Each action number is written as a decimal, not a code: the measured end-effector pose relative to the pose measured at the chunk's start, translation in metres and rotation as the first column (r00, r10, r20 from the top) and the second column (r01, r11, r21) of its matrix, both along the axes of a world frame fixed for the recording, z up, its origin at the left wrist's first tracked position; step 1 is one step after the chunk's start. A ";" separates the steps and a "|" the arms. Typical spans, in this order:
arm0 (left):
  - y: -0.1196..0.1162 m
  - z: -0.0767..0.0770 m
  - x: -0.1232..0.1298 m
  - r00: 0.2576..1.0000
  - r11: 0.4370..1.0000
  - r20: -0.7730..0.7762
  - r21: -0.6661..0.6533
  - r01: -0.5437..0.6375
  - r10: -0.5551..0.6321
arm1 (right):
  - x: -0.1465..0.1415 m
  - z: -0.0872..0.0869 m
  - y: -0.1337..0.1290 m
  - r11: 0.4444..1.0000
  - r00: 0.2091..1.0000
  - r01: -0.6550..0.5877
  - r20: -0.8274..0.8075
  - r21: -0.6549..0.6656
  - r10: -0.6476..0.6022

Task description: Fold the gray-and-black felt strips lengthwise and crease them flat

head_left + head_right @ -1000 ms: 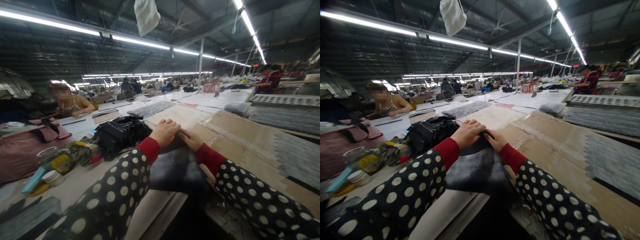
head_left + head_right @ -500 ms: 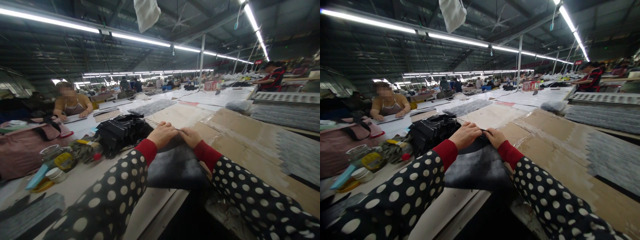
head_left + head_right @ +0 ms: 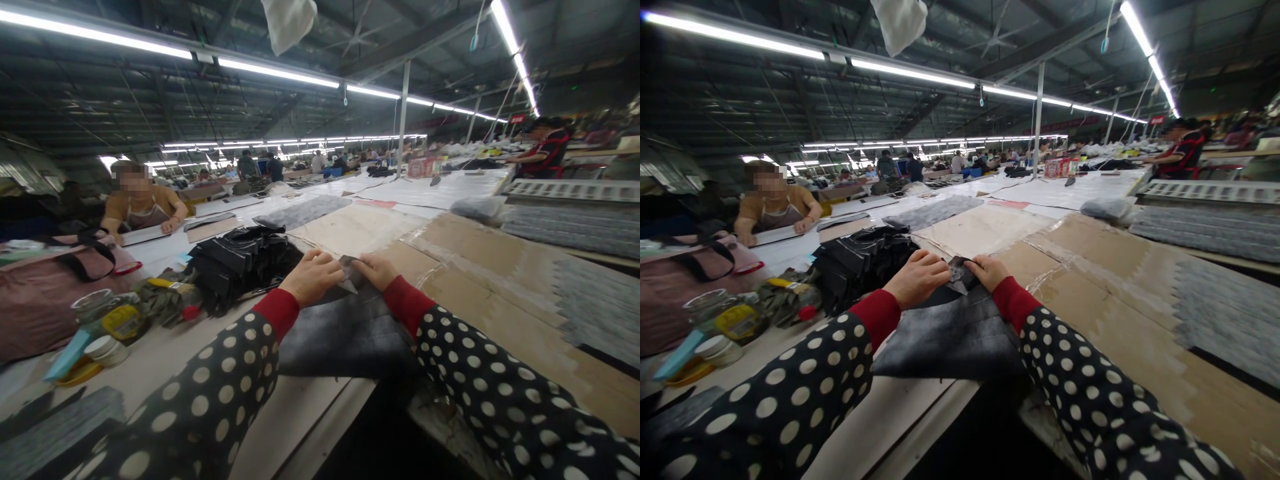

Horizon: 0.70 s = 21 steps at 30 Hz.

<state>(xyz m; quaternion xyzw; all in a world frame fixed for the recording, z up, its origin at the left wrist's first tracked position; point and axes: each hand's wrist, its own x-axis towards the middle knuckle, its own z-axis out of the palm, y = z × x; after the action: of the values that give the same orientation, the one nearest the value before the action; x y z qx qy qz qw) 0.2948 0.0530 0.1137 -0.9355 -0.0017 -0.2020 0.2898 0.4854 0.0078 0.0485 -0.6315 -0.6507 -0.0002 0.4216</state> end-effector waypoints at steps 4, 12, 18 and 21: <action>0.013 -0.003 -0.028 0.999 0.999 0.032 0.022 -0.037 0.036 | 0.030 -0.009 -0.003 0.974 0.976 0.216 -0.003 -0.069 -0.216; 0.036 -0.020 -0.104 0.972 0.975 0.087 -0.050 -0.216 0.219 | 0.100 -0.042 -0.018 0.922 0.929 0.365 -0.012 -0.127 -0.369; 0.035 -0.022 -0.099 0.961 0.963 0.085 -0.081 -0.257 0.263 | 0.108 -0.050 0.000 0.985 0.969 0.170 -0.190 0.038 -0.160; 0.036 -0.020 -0.093 0.954 0.957 0.098 -0.101 -0.272 0.282 | 0.114 -0.051 0.000 0.991 0.965 0.136 -0.226 0.001 -0.132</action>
<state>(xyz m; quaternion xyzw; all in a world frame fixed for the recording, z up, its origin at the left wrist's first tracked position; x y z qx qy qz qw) 0.2019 0.0889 0.0935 -0.9249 -0.1580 -0.2111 0.2738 0.5995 0.0079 -0.0028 -0.6665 -0.5545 0.0378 0.4968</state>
